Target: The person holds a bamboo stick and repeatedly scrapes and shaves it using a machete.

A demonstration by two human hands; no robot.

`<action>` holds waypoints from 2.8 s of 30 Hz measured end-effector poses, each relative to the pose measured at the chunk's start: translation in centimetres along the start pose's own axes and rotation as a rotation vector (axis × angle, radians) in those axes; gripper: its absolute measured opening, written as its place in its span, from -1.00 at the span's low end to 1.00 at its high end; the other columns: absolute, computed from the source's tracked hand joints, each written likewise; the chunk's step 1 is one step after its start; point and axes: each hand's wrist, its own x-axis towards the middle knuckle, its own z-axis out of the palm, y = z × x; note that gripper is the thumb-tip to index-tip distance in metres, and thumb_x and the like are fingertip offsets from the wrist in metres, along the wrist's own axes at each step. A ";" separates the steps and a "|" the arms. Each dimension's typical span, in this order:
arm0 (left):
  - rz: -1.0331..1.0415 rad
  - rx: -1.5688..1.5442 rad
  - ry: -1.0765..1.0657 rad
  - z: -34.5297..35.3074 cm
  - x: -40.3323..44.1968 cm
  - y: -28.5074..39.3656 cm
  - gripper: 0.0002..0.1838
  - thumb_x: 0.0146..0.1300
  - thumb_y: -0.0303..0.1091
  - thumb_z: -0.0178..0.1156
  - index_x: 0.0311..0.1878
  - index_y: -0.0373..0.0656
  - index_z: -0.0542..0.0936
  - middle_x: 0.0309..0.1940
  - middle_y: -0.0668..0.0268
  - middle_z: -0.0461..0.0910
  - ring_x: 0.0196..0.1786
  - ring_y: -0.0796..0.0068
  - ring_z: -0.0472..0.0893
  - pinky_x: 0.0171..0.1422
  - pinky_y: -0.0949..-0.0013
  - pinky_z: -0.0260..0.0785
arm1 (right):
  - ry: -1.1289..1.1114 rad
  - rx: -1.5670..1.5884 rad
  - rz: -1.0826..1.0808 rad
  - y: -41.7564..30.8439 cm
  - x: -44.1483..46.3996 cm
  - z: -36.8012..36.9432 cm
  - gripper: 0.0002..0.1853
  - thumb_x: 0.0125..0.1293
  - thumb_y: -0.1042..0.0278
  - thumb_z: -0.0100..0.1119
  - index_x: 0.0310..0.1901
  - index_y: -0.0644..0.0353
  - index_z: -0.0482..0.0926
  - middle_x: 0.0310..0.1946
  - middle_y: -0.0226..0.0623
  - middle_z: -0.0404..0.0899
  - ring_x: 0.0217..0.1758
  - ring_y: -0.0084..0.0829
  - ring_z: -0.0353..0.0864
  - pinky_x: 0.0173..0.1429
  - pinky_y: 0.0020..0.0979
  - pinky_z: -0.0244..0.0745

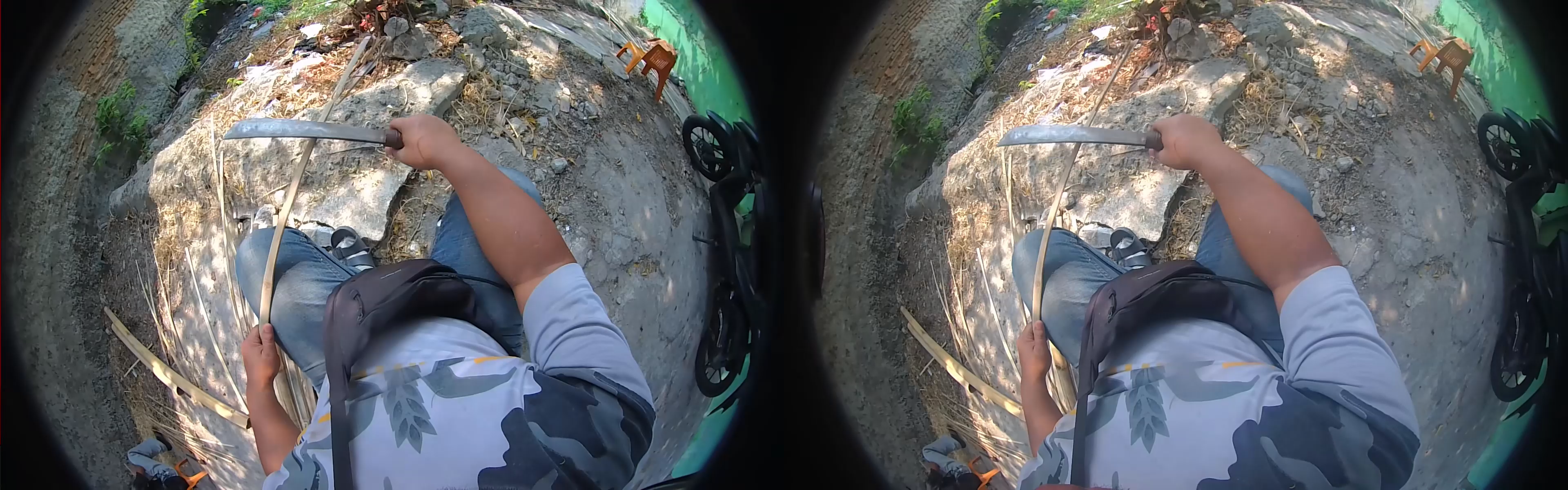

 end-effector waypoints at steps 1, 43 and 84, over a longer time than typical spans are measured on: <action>0.009 -0.003 0.002 -0.1 -0.1 0.3 -0.46 0.66 -0.01 0.04 -0.41 -0.24 0.47 -0.57 0.46 0.35 -0.42 0.62 0.28 -0.34 0.35 0.17 | 0.005 0.021 0.021 0.2 0.3 0.3 -0.65 0.28 -0.05 0.36 -0.01 -0.06 0.72 -0.09 -0.17 0.77 0.06 -0.06 0.75 0.14 -0.02 0.63; 0.043 0.008 0.040 0.3 0.1 -0.9 -0.44 0.63 0.06 0.09 -0.32 -0.31 0.55 -0.52 0.36 0.51 -0.36 0.58 0.40 -0.24 0.32 0.31 | -0.098 -0.075 -0.339 -2.6 -1.1 2.1 -0.73 0.21 -0.01 0.43 -0.20 -0.04 0.69 -0.32 -0.22 0.76 -0.14 -0.03 0.78 -0.06 0.03 0.65; 0.048 -0.028 0.070 0.7 0.1 -1.2 -0.44 0.61 0.07 0.13 -0.32 -0.31 0.55 -0.54 0.38 0.49 -0.39 0.60 0.38 -0.28 0.34 0.30 | -0.243 -0.011 -0.313 -2.7 -0.6 2.7 -0.65 0.26 -0.07 0.45 -0.12 0.00 0.69 -0.22 -0.19 0.76 -0.04 -0.03 0.76 0.03 0.01 0.61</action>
